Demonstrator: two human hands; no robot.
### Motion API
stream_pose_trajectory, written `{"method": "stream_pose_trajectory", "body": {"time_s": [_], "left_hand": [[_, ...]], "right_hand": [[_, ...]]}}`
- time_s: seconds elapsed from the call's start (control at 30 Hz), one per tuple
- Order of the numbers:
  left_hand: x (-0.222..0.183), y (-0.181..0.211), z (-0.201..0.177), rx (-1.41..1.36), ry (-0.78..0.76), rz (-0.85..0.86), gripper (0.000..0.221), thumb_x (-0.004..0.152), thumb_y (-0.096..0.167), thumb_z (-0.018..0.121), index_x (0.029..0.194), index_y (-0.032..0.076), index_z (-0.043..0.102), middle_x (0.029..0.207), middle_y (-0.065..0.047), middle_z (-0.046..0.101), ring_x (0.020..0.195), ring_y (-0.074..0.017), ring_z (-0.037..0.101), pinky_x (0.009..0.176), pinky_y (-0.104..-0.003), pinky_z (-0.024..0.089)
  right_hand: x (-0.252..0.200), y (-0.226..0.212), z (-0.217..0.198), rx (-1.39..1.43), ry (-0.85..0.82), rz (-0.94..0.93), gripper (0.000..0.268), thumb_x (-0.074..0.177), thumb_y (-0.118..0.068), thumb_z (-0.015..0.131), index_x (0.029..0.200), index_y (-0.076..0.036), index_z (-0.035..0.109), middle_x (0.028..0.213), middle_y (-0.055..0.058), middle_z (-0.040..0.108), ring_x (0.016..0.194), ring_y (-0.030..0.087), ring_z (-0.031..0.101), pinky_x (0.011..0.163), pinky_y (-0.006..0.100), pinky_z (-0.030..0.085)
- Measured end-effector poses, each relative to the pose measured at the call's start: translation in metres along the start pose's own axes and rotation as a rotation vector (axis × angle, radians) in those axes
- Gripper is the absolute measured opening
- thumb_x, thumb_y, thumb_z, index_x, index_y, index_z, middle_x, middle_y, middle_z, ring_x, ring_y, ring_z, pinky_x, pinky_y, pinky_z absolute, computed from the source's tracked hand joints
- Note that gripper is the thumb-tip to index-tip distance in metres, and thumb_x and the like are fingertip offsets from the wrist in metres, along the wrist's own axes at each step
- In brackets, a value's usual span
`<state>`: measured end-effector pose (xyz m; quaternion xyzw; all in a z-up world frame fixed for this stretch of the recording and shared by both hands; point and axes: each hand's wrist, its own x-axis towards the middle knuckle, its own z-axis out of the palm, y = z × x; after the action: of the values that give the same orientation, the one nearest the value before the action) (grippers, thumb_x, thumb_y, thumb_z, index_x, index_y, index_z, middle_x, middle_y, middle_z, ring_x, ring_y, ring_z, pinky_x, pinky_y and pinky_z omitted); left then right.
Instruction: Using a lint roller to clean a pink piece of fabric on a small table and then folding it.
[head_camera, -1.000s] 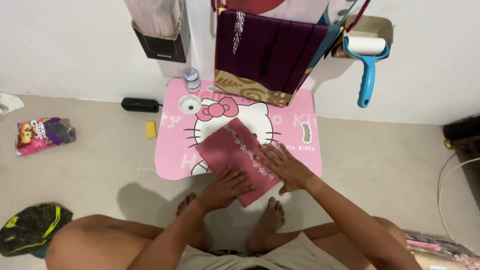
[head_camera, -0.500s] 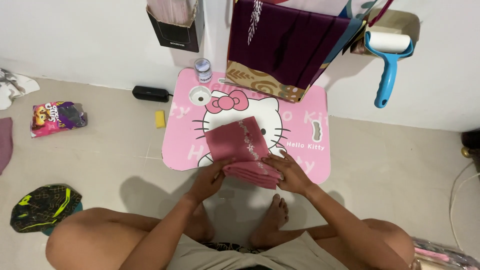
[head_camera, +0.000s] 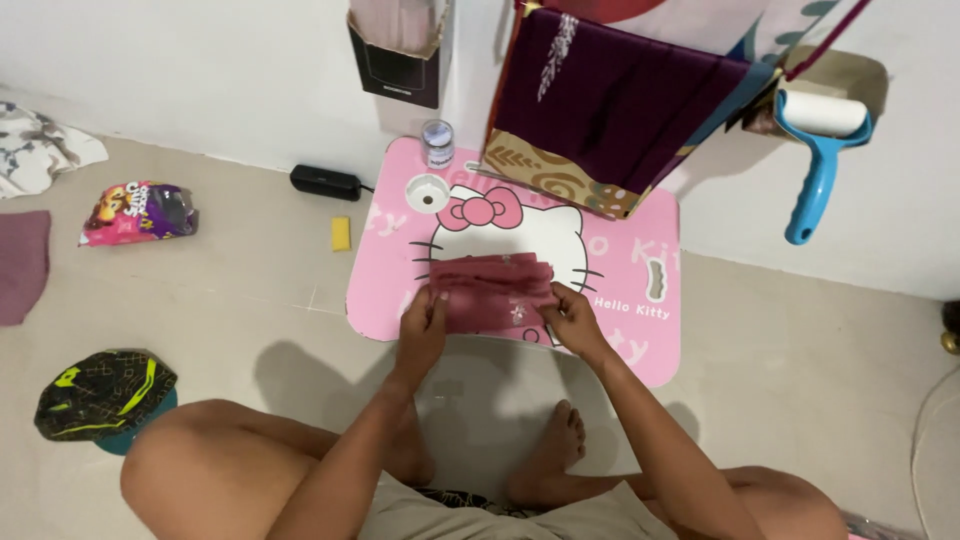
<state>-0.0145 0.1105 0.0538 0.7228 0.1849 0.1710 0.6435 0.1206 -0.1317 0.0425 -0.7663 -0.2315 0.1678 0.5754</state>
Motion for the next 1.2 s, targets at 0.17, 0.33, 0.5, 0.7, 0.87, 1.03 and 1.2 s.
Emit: {"method": "stream_pose_trajectory", "body": {"time_s": [0.17,0.33,0.5,0.7,0.87,1.03,1.2], "left_hand": [[0.005,-0.004,0.007,0.021,0.102,-0.184,0.029,0.112,0.027,0.047,0.123,0.005,0.063,0.074,-0.006,0.065,0.067,-0.0172,0.057,0.068,-0.036,0.050],[0.013,-0.010,0.013,0.165,0.155,-0.141,0.025,0.112,0.027,0.046,0.115,0.006,0.060,0.065,-0.013,0.061,0.057,-0.0252,0.059,0.059,-0.040,0.047],[0.019,-0.008,0.014,0.212,0.164,-0.192,0.023,0.112,0.030,0.045,0.113,0.011,0.058,0.071,-0.014,0.066,0.063,-0.0289,0.065,0.060,-0.043,0.050],[0.022,-0.003,0.013,0.221,0.204,-0.233,0.022,0.110,0.027,0.050,0.111,0.007,0.061,0.079,-0.016,0.072,0.067,-0.0287,0.068,0.061,-0.042,0.052],[0.025,-0.007,0.010,0.185,0.210,-0.268,0.025,0.107,0.027,0.057,0.116,0.004,0.059,0.077,-0.014,0.071,0.065,-0.0248,0.067,0.058,-0.038,0.053],[0.024,-0.015,0.010,0.163,0.256,-0.301,0.032,0.101,0.027,0.068,0.118,0.003,0.057,0.077,-0.014,0.068,0.070,-0.0257,0.069,0.059,-0.038,0.054],[0.011,0.011,0.008,0.286,0.326,-0.184,0.033,0.100,0.031,0.064,0.121,0.009,0.051,0.090,-0.009,0.059,0.080,-0.0273,0.067,0.063,-0.042,0.057]], "right_hand": [[0.018,0.023,0.014,0.025,0.106,0.136,0.010,0.098,-0.010,0.064,0.091,-0.006,0.071,0.058,0.005,0.058,0.054,0.016,0.054,0.062,0.032,0.045],[0.022,0.029,0.025,-0.187,0.214,0.170,0.014,0.100,-0.018,0.066,0.095,-0.005,0.069,0.062,0.011,0.060,0.069,0.023,0.063,0.076,0.039,0.052],[0.021,0.027,0.037,-0.353,0.289,0.251,0.018,0.100,-0.025,0.062,0.101,-0.007,0.068,0.067,0.018,0.065,0.070,0.033,0.067,0.070,0.045,0.050],[0.017,0.003,0.058,-0.490,0.378,0.289,0.020,0.096,-0.028,0.061,0.101,-0.010,0.066,0.061,0.018,0.065,0.070,0.040,0.069,0.065,0.048,0.049],[0.012,-0.032,0.072,-0.505,0.445,0.334,0.021,0.093,-0.027,0.062,0.105,-0.010,0.065,0.066,0.016,0.067,0.072,0.037,0.070,0.067,0.047,0.051],[0.013,-0.010,0.071,-0.546,0.485,0.386,0.026,0.093,-0.029,0.064,0.115,-0.016,0.060,0.077,0.010,0.072,0.078,0.035,0.072,0.073,0.048,0.053],[0.002,-0.042,0.071,-0.659,0.569,0.094,0.033,0.093,-0.019,0.067,0.123,-0.007,0.059,0.096,0.016,0.071,0.092,0.040,0.070,0.081,0.052,0.054]]}}
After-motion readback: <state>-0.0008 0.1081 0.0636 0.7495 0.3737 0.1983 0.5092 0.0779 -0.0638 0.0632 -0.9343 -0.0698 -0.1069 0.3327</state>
